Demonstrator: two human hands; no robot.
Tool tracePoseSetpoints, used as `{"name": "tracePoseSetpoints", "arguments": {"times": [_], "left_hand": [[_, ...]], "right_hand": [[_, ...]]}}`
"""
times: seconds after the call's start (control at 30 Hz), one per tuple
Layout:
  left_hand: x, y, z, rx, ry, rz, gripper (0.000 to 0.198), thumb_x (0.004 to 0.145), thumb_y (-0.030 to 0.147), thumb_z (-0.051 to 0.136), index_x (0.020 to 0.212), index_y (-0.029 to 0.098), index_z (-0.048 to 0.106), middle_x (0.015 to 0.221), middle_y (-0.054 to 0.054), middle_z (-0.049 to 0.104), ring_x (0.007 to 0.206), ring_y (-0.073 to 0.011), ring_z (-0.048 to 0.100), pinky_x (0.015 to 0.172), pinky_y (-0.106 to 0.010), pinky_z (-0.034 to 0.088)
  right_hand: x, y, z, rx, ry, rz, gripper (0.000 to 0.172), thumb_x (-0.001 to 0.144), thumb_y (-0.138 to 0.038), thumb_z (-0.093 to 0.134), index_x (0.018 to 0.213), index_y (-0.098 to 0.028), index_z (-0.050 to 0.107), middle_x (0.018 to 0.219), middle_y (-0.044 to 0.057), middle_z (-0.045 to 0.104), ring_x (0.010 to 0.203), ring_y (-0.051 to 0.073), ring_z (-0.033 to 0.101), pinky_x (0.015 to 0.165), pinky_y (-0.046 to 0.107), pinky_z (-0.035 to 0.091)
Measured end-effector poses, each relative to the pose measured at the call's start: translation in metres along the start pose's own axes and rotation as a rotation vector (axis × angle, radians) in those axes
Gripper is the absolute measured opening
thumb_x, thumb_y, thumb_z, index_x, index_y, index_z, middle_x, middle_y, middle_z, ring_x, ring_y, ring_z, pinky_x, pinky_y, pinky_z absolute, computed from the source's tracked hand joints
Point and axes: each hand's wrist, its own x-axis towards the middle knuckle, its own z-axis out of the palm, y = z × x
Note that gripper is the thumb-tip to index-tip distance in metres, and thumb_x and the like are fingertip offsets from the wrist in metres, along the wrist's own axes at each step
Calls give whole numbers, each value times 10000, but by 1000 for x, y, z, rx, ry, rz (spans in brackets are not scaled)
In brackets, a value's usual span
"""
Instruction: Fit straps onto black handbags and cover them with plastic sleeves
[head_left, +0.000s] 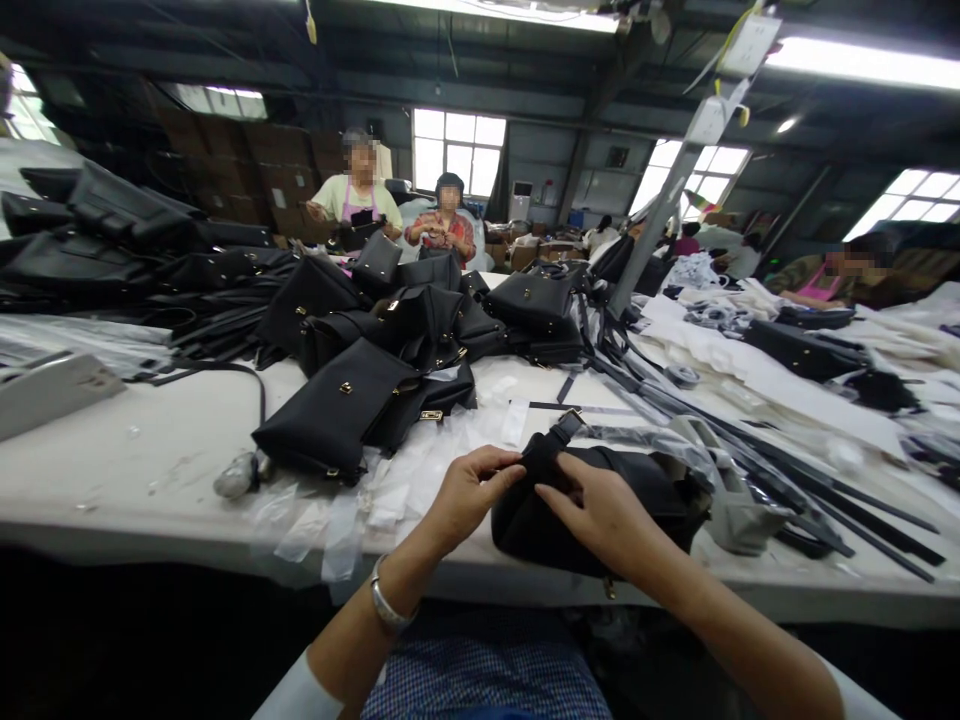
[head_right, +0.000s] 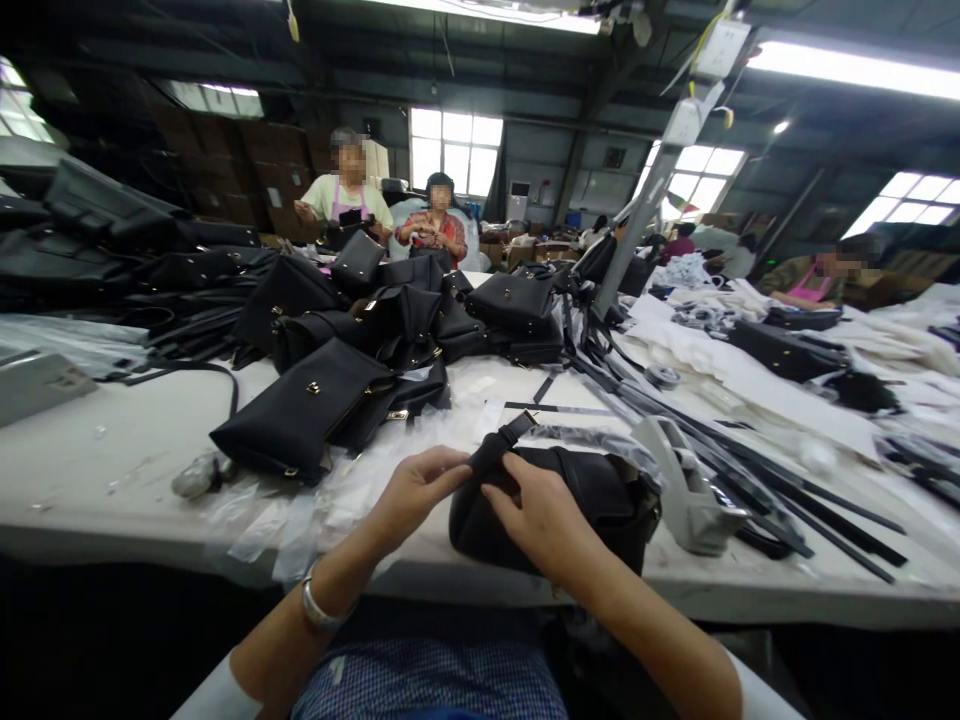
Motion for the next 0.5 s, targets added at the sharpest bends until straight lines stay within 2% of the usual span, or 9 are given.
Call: {"name": "tracePoseSetpoints", "arguments": {"times": [0.1,0.23,0.37,0.5], "left_hand": [[1,2,-1,25,0,56,158,826,249,719,937,163,789,932,-78,736,900,-191,664,820,-276,501],[1,9,11,-30,8,65,136,788,245,756,895,172,798,934,-69,696,891,-180,655,726,-239,510],[-7,11,27,-34,59,2,130,772,267,780,863,176,785,887,-54,710,810,-170,666,635,-220,499],[-20,4,30,-25,62,-88,121,775,267,782,849,172,779,822,-45,745,737,-164,674,658,-237,513]], "right_hand": [[-3,5,0,106,6,-34,164,936,-232,499,917,-183,655,808,31,708,751,205,655,678,293,458],[-8,9,-17,222,-39,-43,226,901,-209,516,1014,-181,710,948,34,740,891,221,669,801,301,484],[-15,16,-30,257,-93,-2,242,888,-230,548,1044,-176,726,908,23,743,877,229,676,776,298,502],[-26,25,-21,320,-123,54,255,906,-278,563,1078,-170,718,884,30,737,885,241,686,764,304,525]]}}
